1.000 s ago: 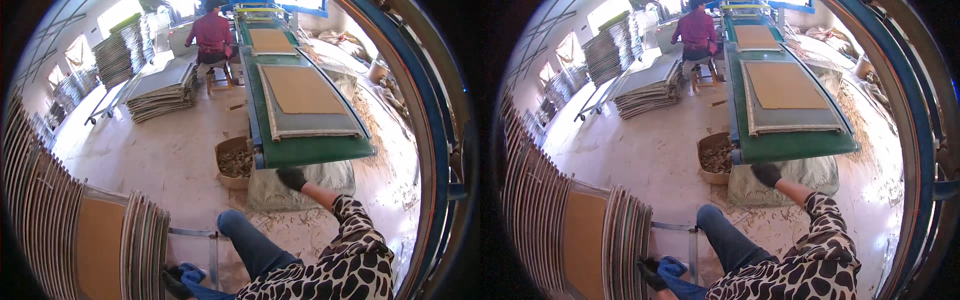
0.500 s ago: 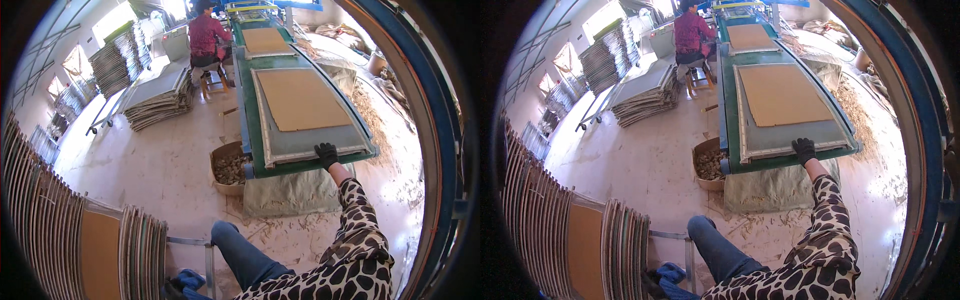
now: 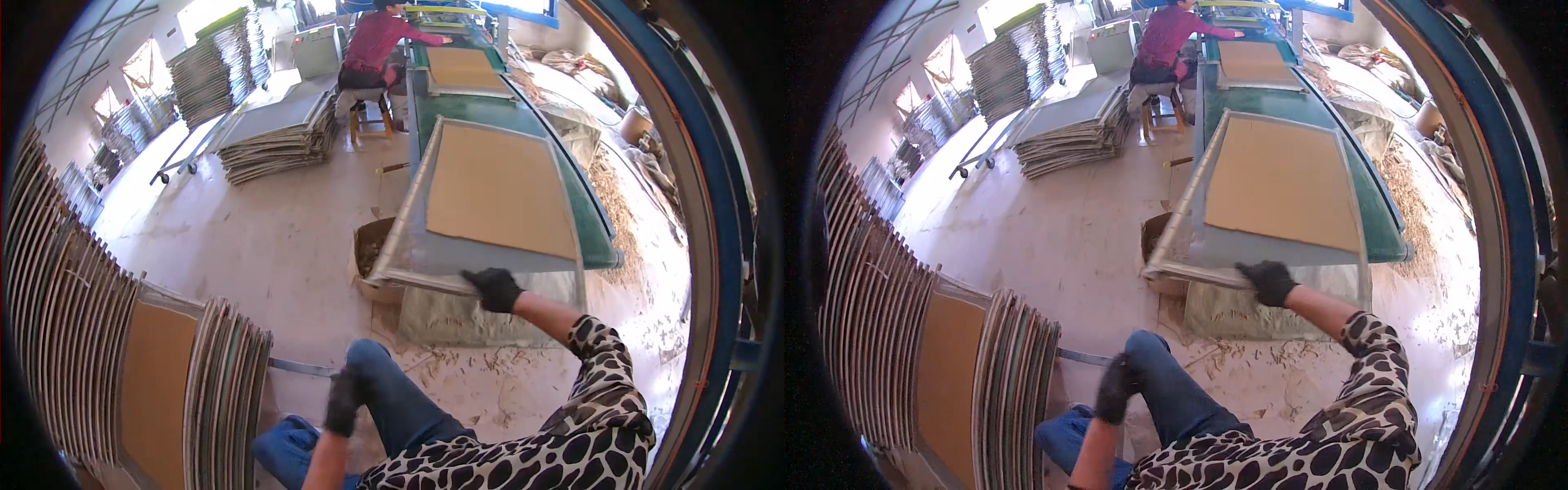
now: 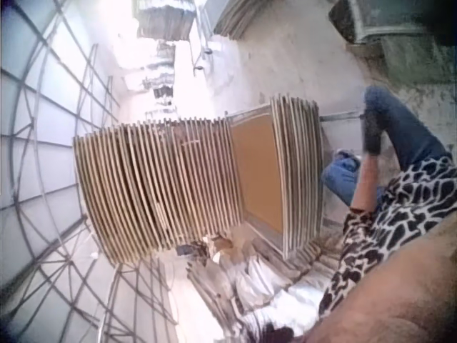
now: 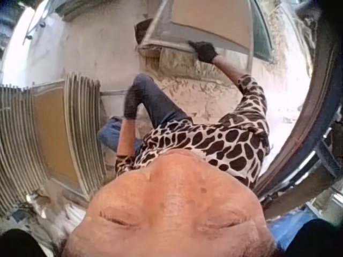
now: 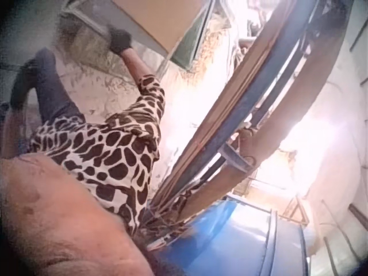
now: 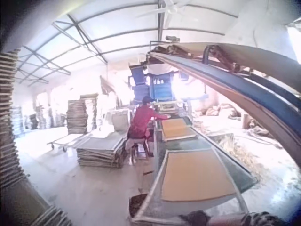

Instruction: The person repeatedly picks up framed screens carrying sheets of material from a conveyor belt by hand and stacks them onto an adjacent rack.

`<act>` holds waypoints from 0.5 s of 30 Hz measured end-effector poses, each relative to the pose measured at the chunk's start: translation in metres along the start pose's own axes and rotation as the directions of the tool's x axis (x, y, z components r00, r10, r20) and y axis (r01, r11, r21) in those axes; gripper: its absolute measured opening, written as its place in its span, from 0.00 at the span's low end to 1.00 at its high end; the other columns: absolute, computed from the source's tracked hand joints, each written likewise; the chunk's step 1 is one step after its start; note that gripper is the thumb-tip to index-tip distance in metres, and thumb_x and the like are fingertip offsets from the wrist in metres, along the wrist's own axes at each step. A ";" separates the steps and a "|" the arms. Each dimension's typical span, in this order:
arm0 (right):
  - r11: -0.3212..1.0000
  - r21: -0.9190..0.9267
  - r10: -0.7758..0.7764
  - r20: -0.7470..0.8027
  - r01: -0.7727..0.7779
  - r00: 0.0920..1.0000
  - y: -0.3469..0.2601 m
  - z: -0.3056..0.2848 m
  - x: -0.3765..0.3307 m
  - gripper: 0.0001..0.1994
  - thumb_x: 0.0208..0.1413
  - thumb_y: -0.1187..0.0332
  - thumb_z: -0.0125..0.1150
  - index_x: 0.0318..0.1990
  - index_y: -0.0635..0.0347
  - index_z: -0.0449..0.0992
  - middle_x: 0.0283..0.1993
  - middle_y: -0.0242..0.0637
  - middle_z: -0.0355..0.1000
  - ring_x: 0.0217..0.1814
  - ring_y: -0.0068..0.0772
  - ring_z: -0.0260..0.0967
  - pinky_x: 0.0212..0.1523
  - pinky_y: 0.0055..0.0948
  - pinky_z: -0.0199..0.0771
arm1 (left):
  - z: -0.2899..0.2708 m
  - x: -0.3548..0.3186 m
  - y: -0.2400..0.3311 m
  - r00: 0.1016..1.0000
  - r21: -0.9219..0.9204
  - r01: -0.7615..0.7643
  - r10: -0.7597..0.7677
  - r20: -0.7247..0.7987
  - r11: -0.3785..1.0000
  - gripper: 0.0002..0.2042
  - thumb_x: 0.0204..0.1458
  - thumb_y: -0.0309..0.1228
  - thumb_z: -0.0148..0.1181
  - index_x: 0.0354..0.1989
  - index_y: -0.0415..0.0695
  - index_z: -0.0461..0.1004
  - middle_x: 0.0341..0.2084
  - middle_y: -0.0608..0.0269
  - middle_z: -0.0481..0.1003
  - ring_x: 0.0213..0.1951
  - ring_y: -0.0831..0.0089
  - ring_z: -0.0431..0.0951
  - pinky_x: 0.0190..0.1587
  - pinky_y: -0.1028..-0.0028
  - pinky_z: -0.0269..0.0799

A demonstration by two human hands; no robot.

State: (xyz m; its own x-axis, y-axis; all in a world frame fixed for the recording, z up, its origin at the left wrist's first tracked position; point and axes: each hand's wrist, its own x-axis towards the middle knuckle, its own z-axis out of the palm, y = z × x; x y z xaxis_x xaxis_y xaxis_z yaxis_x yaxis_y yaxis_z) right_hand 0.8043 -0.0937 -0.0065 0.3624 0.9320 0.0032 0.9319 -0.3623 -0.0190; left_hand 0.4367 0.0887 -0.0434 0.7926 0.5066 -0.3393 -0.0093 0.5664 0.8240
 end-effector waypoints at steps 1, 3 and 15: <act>0.997 0.061 -0.049 0.036 0.047 0.998 -0.032 -0.006 0.019 0.35 0.30 0.69 0.56 0.55 0.55 0.58 0.32 0.46 0.69 0.35 0.47 0.67 0.35 0.43 0.67 | 0.014 0.014 -0.020 0.969 -0.047 0.193 -0.183 0.163 0.980 0.21 0.54 0.40 0.43 0.55 0.46 0.56 0.42 0.51 0.68 0.42 0.61 0.71 0.45 0.62 0.67; 0.960 0.182 -0.195 -0.104 0.211 0.975 -0.085 0.001 0.051 0.38 0.29 0.66 0.58 0.57 0.55 0.55 0.29 0.51 0.69 0.31 0.50 0.68 0.32 0.44 0.67 | 0.057 0.033 -0.052 0.785 -0.193 0.462 -0.298 0.543 0.866 0.24 0.52 0.39 0.46 0.57 0.46 0.52 0.47 0.48 0.65 0.47 0.57 0.67 0.50 0.59 0.62; 0.698 0.574 -0.336 -0.265 0.428 0.904 -0.244 -0.055 0.174 0.22 0.48 0.52 0.47 0.48 0.52 0.67 0.40 0.47 0.69 0.44 0.48 0.65 0.45 0.43 0.63 | -0.002 -0.023 0.073 0.990 -0.103 0.106 -0.115 -0.081 0.989 0.21 0.53 0.49 0.39 0.35 0.42 0.66 0.25 0.58 0.67 0.28 0.64 0.68 0.36 0.65 0.67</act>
State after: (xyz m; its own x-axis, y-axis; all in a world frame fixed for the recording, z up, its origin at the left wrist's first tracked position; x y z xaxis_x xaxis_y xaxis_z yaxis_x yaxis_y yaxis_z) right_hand 0.6410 0.1562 0.0539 0.0191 0.9614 0.2743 0.7959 0.1515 -0.5862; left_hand 0.4161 0.1196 0.0235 0.7363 0.4893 -0.4674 0.0125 0.6808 0.7323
